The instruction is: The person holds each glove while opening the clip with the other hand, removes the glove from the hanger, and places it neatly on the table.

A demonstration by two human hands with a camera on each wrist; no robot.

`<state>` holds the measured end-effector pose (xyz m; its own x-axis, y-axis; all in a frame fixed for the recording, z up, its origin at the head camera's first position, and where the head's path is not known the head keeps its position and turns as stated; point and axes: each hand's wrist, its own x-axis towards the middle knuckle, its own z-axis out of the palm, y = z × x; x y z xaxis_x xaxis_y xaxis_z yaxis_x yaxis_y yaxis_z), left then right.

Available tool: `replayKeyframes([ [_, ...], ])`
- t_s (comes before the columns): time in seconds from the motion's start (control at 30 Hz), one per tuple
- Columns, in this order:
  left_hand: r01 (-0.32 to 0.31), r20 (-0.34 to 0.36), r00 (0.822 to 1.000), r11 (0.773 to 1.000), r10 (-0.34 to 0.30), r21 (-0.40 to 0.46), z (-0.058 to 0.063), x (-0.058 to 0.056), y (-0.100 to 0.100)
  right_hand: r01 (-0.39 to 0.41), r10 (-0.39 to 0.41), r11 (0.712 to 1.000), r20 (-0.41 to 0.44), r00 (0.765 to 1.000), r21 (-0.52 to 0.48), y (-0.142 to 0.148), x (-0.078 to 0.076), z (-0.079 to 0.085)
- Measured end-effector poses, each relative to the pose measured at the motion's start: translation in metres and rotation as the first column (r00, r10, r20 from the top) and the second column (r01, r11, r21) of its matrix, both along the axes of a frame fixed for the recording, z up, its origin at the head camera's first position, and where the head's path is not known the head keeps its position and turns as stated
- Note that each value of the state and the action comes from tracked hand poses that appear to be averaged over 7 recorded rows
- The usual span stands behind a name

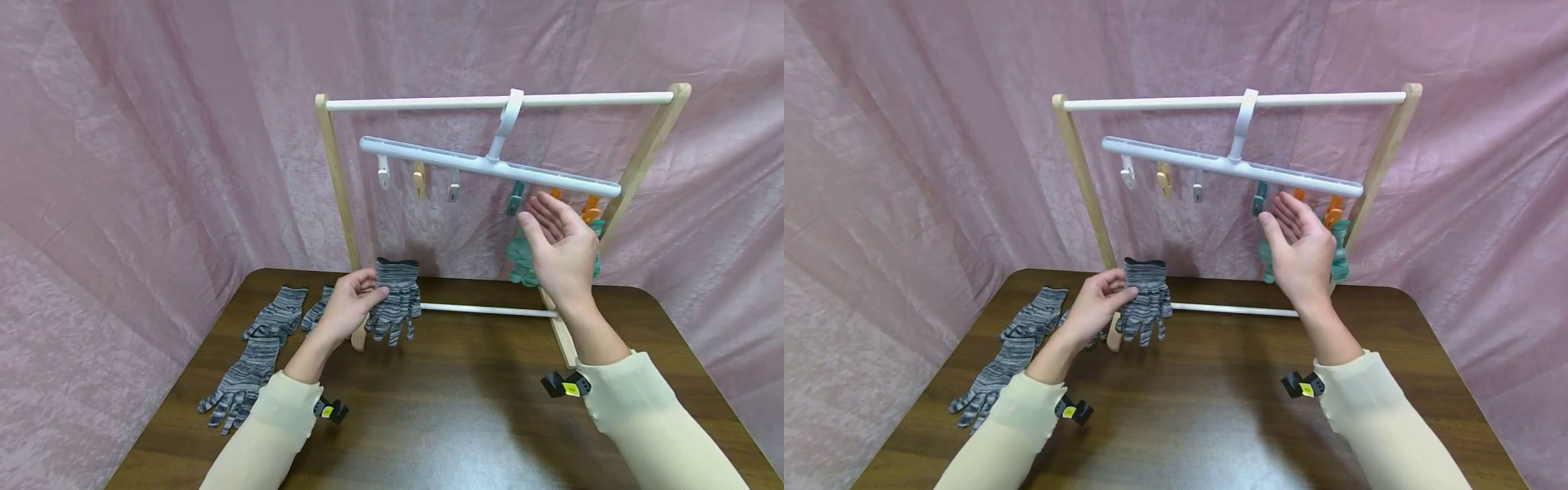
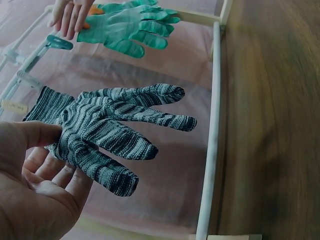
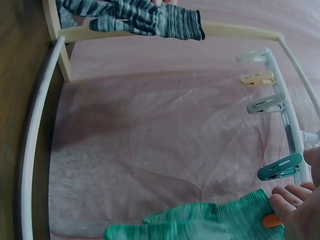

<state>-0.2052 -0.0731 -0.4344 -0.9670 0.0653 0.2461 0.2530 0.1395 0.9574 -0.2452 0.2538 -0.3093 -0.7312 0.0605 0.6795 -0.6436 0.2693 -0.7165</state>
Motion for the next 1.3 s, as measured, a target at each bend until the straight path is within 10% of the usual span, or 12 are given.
replayKeyframes([
  [1.3,-0.098,0.022,0.995,0.991,0.1,-0.086,-0.015,0.023,-0.07,0.05,-0.015,0.973,-0.155,0.988,0.224,0.005,0.018,-0.02],
])
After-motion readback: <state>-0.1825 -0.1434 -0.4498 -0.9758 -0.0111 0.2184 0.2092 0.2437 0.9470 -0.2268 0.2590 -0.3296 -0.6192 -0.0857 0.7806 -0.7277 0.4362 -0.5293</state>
